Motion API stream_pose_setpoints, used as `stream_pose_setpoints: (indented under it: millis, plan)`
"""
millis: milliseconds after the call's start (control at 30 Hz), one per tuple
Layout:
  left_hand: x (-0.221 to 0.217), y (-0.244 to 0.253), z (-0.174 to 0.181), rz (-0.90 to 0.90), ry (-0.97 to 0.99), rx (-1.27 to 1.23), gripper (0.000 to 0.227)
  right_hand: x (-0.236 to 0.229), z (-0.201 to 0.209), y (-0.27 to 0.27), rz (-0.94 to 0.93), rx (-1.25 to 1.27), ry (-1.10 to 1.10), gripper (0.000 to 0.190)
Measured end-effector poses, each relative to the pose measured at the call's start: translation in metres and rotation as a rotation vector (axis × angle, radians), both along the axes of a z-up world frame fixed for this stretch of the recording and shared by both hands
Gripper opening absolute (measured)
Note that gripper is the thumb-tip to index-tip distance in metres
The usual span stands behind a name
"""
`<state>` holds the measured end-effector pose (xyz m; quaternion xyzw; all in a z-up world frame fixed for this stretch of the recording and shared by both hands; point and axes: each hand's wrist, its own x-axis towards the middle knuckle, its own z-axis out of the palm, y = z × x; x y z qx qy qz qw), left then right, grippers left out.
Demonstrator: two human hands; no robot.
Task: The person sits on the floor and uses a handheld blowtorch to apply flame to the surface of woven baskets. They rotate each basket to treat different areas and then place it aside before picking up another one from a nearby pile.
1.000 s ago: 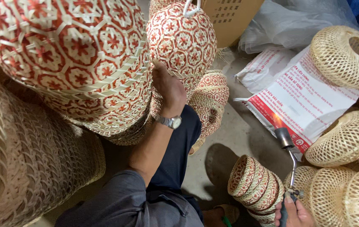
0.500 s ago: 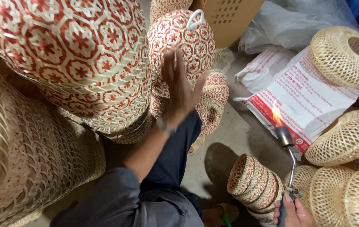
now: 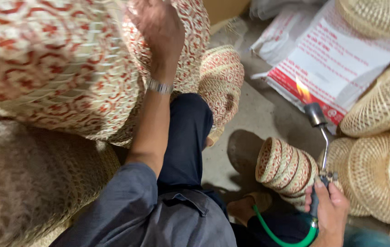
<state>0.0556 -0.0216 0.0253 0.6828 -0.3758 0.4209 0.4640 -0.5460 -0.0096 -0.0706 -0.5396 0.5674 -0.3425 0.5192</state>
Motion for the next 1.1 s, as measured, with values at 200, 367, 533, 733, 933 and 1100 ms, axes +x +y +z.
stream_pose_setpoints:
  millis: [200,367,533,733,933,1100]
  plan:
    - [-0.154,0.029,-0.009,-0.649,0.106,0.135,0.047,0.007,0.020,0.007,-0.044,-0.023,-0.046,0.019]
    - [-0.271,-0.020,-0.134,-1.154,0.413,1.174,0.045,0.010,0.041,0.019,-0.141,-0.092,-0.202,0.011]
    - [-0.364,-0.045,-0.332,-1.438,1.004,1.173,0.059,0.007,0.043,0.029,-0.192,-0.133,-0.269,0.009]
    - [-0.419,-0.065,-0.429,-1.584,1.758,0.700,0.053,-0.003,0.030,0.034,-0.216,-0.050,-0.199,0.014]
    - [-0.440,-0.088,-0.417,-1.242,2.034,0.532,0.034,0.002,0.037,0.033,-0.197,-0.033,-0.162,0.018]
    - [-0.445,-0.081,-0.388,-1.176,1.916,0.502,0.034,0.006,0.048,0.032,-0.175,0.001,-0.150,0.018]
